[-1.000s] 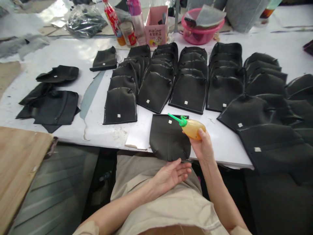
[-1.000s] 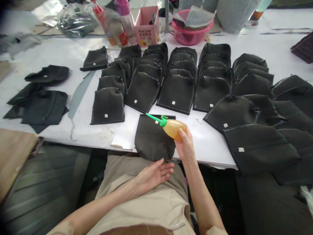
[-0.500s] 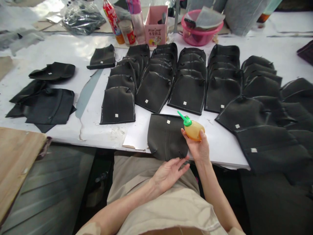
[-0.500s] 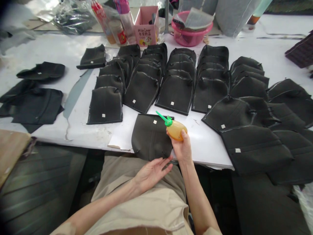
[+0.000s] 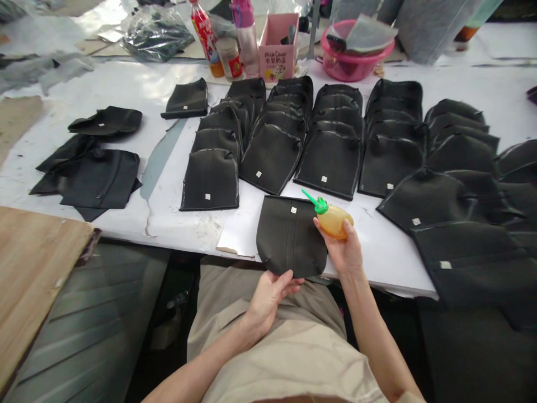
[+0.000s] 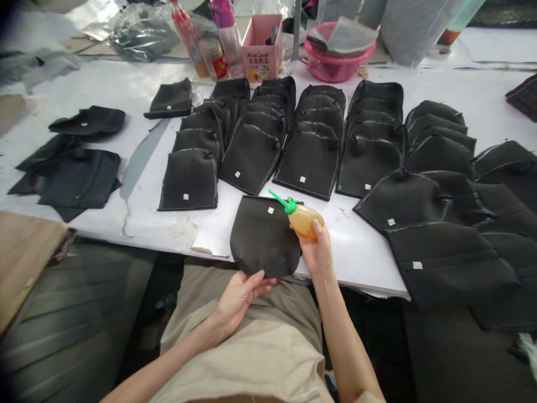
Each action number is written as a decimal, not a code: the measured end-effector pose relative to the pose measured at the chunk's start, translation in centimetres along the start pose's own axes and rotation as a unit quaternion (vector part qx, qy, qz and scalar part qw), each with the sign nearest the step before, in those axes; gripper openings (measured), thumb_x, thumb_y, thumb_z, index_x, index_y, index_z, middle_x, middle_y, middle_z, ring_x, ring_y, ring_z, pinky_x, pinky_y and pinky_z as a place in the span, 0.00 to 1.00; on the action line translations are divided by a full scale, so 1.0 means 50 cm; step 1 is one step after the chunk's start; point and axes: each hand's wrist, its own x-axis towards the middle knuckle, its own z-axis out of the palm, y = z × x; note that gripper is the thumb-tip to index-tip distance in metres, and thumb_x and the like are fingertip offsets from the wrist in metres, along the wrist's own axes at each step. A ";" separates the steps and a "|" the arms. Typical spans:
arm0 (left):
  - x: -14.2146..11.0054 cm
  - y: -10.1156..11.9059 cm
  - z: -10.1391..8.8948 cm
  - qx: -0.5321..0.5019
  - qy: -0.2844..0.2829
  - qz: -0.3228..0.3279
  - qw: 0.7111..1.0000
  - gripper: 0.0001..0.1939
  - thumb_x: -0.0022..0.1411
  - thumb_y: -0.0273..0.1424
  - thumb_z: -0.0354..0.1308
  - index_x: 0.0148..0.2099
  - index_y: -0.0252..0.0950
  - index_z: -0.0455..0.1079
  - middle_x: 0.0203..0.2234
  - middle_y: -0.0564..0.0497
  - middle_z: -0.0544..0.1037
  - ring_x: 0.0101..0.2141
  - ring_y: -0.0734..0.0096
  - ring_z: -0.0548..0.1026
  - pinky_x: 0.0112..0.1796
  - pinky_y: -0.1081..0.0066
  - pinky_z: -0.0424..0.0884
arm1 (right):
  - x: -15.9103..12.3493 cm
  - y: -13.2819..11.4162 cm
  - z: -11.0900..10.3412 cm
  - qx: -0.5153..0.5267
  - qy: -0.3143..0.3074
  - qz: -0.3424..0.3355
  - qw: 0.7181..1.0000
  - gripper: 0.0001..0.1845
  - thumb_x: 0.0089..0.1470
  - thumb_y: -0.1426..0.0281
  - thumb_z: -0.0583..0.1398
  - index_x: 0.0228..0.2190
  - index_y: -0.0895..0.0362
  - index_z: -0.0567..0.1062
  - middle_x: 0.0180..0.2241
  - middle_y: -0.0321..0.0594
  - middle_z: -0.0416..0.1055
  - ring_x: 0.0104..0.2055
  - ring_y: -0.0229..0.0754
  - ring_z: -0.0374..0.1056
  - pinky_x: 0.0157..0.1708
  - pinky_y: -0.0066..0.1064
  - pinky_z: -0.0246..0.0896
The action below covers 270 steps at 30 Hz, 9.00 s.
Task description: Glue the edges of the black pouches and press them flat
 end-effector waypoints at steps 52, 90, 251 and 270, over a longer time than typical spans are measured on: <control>0.267 0.213 0.105 0.613 -0.187 0.454 0.619 0.28 0.58 0.42 0.71 0.57 0.39 0.73 0.61 0.38 0.73 0.62 0.47 0.67 0.64 0.58 0.50 | 0.008 -0.150 -0.056 -0.587 0.027 -0.288 0.756 0.31 0.51 0.50 0.70 0.51 0.52 0.72 0.48 0.46 0.72 0.48 0.55 0.73 0.46 0.52 0.76; 0.260 0.209 0.107 0.779 -0.097 0.501 0.366 0.33 0.66 0.51 0.62 0.64 0.34 0.66 0.63 0.44 0.71 0.61 0.57 0.68 0.57 0.59 0.62 | 0.021 -0.184 -0.037 -0.660 -0.050 -0.328 0.674 0.26 0.58 0.51 0.66 0.51 0.53 0.72 0.45 0.44 0.75 0.46 0.54 0.74 0.45 0.48 0.73; 0.142 0.139 0.060 0.701 -0.270 0.468 0.466 0.08 0.66 0.33 0.64 0.47 0.39 0.74 0.53 0.45 0.76 0.60 0.57 0.70 0.61 0.54 0.68 | -0.226 -0.184 -0.213 -0.459 0.052 -0.046 0.886 0.31 0.43 0.60 0.77 0.48 0.52 0.77 0.43 0.42 0.79 0.44 0.50 0.77 0.44 0.41 0.77; 0.176 0.103 0.133 0.746 -0.152 0.475 0.442 0.11 0.67 0.40 0.63 0.43 0.39 0.75 0.46 0.46 0.74 0.48 0.57 0.70 0.44 0.60 0.66 | -0.217 -0.146 -0.242 -0.183 0.102 0.045 0.977 0.34 0.55 0.40 0.62 0.55 0.46 0.75 0.50 0.49 0.75 0.44 0.51 0.75 0.27 0.33 0.70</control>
